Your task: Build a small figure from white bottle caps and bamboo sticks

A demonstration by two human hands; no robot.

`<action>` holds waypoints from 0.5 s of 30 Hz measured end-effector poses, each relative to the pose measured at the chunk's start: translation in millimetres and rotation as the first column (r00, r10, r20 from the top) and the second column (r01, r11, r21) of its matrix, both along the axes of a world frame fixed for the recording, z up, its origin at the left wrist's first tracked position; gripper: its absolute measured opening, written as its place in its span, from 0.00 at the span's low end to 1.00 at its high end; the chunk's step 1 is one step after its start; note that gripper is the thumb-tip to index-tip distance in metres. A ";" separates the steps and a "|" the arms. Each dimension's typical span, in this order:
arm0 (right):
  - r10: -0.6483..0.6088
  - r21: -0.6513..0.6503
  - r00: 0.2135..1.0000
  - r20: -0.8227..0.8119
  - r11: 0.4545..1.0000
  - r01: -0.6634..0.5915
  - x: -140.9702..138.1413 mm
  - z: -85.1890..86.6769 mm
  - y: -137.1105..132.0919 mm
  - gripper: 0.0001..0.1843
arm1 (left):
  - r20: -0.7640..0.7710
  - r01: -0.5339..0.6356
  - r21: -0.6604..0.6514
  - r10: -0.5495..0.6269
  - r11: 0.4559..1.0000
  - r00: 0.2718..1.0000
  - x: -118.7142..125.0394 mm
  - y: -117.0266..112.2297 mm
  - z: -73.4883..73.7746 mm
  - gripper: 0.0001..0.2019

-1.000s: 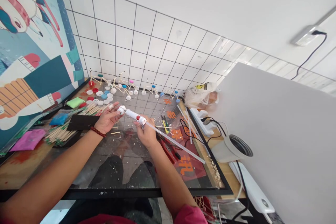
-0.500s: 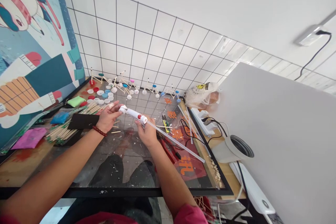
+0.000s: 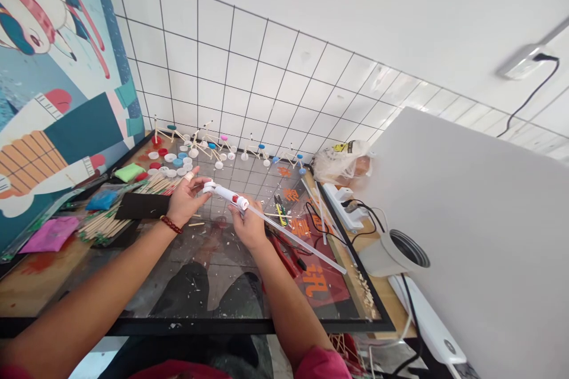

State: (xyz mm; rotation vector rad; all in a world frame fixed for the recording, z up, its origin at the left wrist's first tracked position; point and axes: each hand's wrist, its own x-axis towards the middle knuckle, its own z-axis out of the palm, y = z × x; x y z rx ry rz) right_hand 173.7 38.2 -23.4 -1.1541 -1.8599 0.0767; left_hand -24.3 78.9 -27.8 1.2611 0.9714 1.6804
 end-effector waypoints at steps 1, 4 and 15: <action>-0.002 -0.002 1.000 0.004 1.000 0.002 -0.1 0.1 -0.2 0.17 | -0.046 -0.021 0.032 0.022 0.999 0.999 0.1 0.1 -1.1 0.38; 0.000 -0.001 1.000 0.020 1.000 0.000 -0.6 0.4 -0.9 0.17 | -0.188 -0.066 0.118 0.088 0.991 0.978 -0.1 -0.8 -4.4 0.38; 0.006 0.013 0.996 0.084 1.000 -0.007 -2.2 1.5 -2.3 0.17 | -0.474 -0.203 0.271 0.314 0.941 0.823 -2.1 -11.5 3.3 0.24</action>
